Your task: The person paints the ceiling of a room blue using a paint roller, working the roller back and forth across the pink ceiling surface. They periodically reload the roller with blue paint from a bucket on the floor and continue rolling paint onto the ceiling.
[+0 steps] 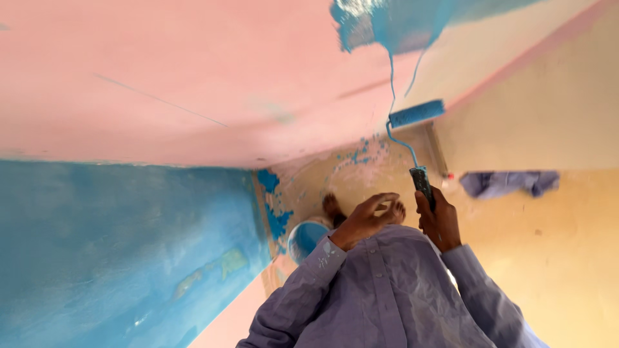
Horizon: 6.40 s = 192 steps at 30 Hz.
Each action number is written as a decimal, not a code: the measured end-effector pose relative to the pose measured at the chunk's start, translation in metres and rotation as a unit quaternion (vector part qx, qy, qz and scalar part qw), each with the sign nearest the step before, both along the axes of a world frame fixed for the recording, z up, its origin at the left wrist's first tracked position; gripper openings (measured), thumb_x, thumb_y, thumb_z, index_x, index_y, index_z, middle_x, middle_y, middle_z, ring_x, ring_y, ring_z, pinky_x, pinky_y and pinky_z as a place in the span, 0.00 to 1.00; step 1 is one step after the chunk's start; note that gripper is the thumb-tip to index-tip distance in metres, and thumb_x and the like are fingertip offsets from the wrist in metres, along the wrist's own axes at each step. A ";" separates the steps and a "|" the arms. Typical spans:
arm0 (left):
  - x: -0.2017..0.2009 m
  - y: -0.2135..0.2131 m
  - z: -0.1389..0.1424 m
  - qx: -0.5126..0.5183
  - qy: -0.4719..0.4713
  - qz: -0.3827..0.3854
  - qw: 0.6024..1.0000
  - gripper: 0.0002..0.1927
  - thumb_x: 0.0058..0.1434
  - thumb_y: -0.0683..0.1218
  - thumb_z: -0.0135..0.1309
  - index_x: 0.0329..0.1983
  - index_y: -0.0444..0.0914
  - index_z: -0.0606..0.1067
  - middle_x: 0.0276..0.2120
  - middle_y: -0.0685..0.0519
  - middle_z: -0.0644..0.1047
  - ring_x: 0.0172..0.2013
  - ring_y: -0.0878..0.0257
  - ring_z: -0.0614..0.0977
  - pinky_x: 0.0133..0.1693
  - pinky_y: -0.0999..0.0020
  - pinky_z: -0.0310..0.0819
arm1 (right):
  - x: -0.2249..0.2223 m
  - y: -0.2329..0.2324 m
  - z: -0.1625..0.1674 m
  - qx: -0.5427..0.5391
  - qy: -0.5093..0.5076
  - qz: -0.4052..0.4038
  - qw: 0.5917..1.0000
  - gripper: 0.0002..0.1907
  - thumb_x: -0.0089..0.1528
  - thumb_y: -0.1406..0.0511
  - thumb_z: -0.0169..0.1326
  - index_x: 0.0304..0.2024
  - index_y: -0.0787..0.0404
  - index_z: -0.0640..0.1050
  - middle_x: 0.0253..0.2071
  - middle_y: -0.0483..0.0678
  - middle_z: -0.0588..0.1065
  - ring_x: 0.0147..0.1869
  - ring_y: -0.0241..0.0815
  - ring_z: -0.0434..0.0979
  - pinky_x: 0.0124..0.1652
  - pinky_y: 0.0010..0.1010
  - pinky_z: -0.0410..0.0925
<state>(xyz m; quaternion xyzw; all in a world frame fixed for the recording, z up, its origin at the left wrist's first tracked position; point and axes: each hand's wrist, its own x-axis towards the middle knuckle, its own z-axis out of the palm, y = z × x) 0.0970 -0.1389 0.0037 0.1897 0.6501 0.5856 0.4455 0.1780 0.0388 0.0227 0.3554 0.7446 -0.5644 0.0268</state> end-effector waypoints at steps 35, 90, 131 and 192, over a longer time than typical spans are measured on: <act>0.126 -0.141 -0.294 -0.686 0.152 0.007 0.712 0.40 0.56 0.69 0.52 0.73 0.62 0.62 0.77 0.49 0.47 0.72 0.40 0.47 0.67 0.35 0.40 | -0.197 0.048 -0.363 -0.097 -0.176 -0.012 0.980 0.28 0.62 0.49 0.60 0.34 0.71 0.80 0.25 0.52 0.78 0.20 0.42 0.77 0.22 0.36 0.70; 0.048 -0.203 -0.077 -0.558 -0.066 0.264 0.784 0.23 0.56 0.58 0.63 0.53 0.45 0.82 0.53 0.51 0.83 0.55 0.57 0.83 0.59 0.65 0.73 | -0.051 0.032 0.132 0.003 -0.009 -0.001 1.000 0.21 0.65 0.53 0.51 0.47 0.65 0.75 0.26 0.47 0.73 0.18 0.36 0.71 0.16 0.31 0.65; 0.059 -0.186 -0.072 -0.463 -0.077 0.250 0.847 0.24 0.62 0.54 0.60 0.60 0.43 0.77 0.60 0.49 0.78 0.61 0.54 0.78 0.62 0.62 0.71 | -0.055 0.004 0.157 -0.005 0.063 -0.005 0.998 0.20 0.68 0.55 0.49 0.46 0.68 0.75 0.25 0.46 0.73 0.16 0.34 0.70 0.15 0.28 0.63; 0.086 -0.170 -0.090 -0.357 -0.080 0.313 0.877 0.18 0.62 0.48 0.60 0.56 0.44 0.79 0.56 0.51 0.81 0.56 0.57 0.83 0.55 0.63 0.78 | -0.037 0.028 0.067 0.062 0.137 -0.076 0.986 0.25 0.66 0.55 0.55 0.56 0.67 0.75 0.22 0.48 0.73 0.16 0.36 0.71 0.18 0.30 0.65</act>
